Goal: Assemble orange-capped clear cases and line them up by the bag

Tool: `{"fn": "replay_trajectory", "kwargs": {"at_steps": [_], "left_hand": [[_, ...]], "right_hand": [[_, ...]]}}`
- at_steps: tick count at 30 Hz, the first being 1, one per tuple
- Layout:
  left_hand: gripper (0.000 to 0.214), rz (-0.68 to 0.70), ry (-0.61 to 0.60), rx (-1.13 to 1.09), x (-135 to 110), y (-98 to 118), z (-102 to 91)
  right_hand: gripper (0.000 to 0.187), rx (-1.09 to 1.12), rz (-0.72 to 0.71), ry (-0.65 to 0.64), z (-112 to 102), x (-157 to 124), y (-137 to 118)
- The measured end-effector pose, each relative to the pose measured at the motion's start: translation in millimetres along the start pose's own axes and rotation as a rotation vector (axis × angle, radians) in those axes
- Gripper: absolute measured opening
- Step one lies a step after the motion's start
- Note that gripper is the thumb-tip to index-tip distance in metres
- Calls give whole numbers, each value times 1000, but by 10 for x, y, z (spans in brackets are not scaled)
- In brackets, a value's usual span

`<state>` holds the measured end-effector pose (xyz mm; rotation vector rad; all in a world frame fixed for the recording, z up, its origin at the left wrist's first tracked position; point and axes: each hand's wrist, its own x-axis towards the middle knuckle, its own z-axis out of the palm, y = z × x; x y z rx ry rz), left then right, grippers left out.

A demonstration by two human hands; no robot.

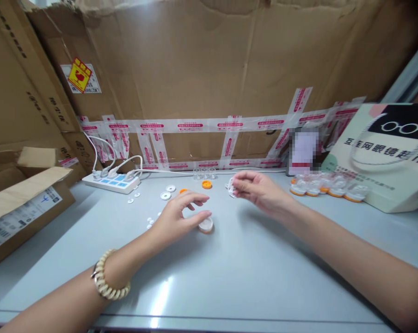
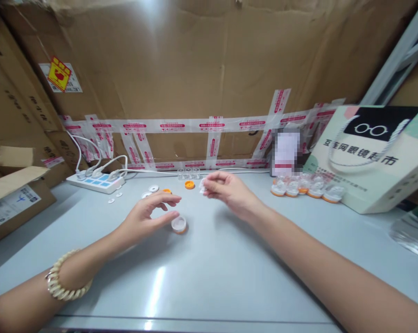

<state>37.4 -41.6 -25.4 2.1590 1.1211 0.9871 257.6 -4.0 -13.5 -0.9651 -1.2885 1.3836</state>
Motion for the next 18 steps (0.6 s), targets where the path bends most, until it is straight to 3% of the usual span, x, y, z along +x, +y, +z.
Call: {"fn": "replay_trajectory", "kwargs": {"at_steps": [4,9,12,14,16,18], "left_hand": [[31,83,81,-153,-10,99,51],[19,-136,149,-352,-26,111,100],[20,-229,187,-459,-4,90,80],[20,-266,241,-471,22,90,42],[20,-284,289,-450,43,95,-2],[21,-282,310,-429,55,95,-36]], "right_hand": [[26,185,157,-109,389,-194,128],[22,207,123,-99,492,-268,120],[25,70,37,-76,332,-148,65],[27,-133,-124,47,117,-13,51],[24,-470,-233,208,-128,126,84],[22,-872,-176,156,-325,236,169]]}}
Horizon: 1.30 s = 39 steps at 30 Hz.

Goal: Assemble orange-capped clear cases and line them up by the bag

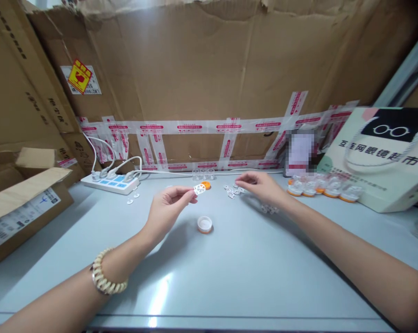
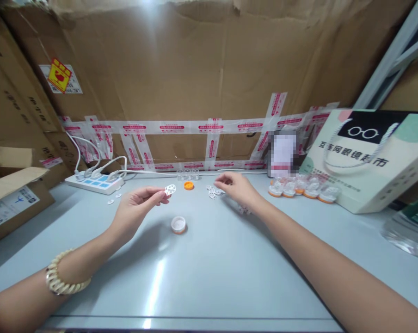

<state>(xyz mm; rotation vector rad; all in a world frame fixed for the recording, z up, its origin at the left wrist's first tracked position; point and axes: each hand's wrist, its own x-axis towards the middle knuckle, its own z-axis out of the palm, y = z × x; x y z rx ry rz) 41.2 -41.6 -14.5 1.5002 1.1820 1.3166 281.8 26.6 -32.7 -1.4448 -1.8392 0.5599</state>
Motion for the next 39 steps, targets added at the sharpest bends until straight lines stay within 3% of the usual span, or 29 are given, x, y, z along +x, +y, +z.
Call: {"fn": "replay_trajectory", "kwargs": {"at_steps": [3,8,14,19,25,31,39], "left_hand": [[22,19,-3,11,11,-6,-21],[21,31,-40,3,5,-27,-23],[20,16,-75,14,-4,-46,-18],[20,-4,-130,34,6,-84,-23],[18,-5,-210,61,29,-106,-19],[13,-45,-306,87,36,-211,-9],[13,-70,-311,93,61,-246,-27]], "right_hand": [[19,-119,-31,-82,80,57,193],[12,-157,-111,-130,265,41,202],[5,-120,-66,-170,166,-6,125],[8,20,45,-148,102,-43,21],[17,490,135,-214,199,-156,-138],[14,608,156,-255,267,-313,-364],[24,608,250,-297,491,-472,-422]]}}
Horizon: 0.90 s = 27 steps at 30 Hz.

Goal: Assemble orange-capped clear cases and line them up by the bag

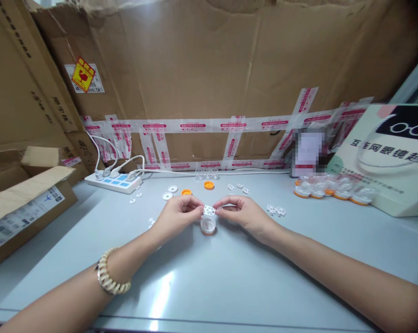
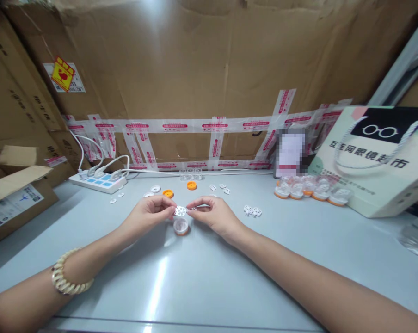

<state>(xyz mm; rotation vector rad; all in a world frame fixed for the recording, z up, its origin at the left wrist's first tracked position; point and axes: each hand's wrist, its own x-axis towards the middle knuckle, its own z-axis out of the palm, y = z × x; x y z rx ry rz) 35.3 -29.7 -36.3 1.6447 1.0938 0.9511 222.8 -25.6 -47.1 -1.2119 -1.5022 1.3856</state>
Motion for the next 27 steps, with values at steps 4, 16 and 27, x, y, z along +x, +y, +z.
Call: {"fn": "replay_trajectory", "kwargs": {"at_steps": [4,16,27], "left_hand": [[12,-13,3,48,5,-12,-24],[16,-74,11,-118,-60,144,56],[12,-22,70,-192,-112,198,78]], "right_hand": [[24,52,-44,60,77,-15,38],[17,-48,-435,208,168,-131,34],[17,-54,-539,223,166,-170,21]]}}
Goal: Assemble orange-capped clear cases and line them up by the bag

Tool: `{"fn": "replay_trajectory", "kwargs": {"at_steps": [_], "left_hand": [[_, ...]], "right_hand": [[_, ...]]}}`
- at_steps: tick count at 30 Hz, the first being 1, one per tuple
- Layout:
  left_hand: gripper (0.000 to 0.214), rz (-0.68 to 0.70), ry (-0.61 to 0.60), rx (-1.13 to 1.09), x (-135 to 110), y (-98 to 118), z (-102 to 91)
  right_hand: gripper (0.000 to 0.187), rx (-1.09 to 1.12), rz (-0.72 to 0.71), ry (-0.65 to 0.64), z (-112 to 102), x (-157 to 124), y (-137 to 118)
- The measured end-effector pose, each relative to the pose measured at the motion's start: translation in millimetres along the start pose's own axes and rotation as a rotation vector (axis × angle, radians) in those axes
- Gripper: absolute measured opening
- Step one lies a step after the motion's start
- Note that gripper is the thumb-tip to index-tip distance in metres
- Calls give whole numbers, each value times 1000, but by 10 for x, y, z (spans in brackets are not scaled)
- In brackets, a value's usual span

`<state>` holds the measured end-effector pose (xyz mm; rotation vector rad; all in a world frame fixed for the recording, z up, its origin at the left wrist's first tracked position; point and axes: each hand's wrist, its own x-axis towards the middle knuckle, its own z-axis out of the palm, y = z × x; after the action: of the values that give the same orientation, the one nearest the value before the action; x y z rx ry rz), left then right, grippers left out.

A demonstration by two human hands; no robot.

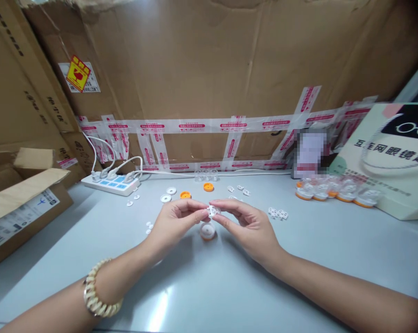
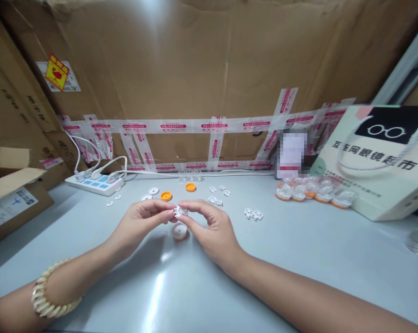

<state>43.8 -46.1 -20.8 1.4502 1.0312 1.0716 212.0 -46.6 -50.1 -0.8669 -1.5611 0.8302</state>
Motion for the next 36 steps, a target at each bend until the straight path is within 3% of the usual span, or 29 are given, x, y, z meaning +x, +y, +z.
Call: {"fn": "replay_trajectory", "kwargs": {"at_steps": [7,23,27,31,36], "left_hand": [[13,-8,45,-48,-19,-10,22],[15,-34,11,-100,-18,16,16],[15,-25,-2,-77,-15,-6,24],[18,25,0,3,-18,-41,42],[19,98,-3,161,-34,-16,71]], "right_hand": [[16,-158,-159,2,-33,7,-53],[22,-202,-299,-70,-82,38,-59],[16,-206,-209,-106,-91,56,-72],[4,-122,26,-144,-86,80,-71],[22,31,273,-205,-95,119,-91]]}}
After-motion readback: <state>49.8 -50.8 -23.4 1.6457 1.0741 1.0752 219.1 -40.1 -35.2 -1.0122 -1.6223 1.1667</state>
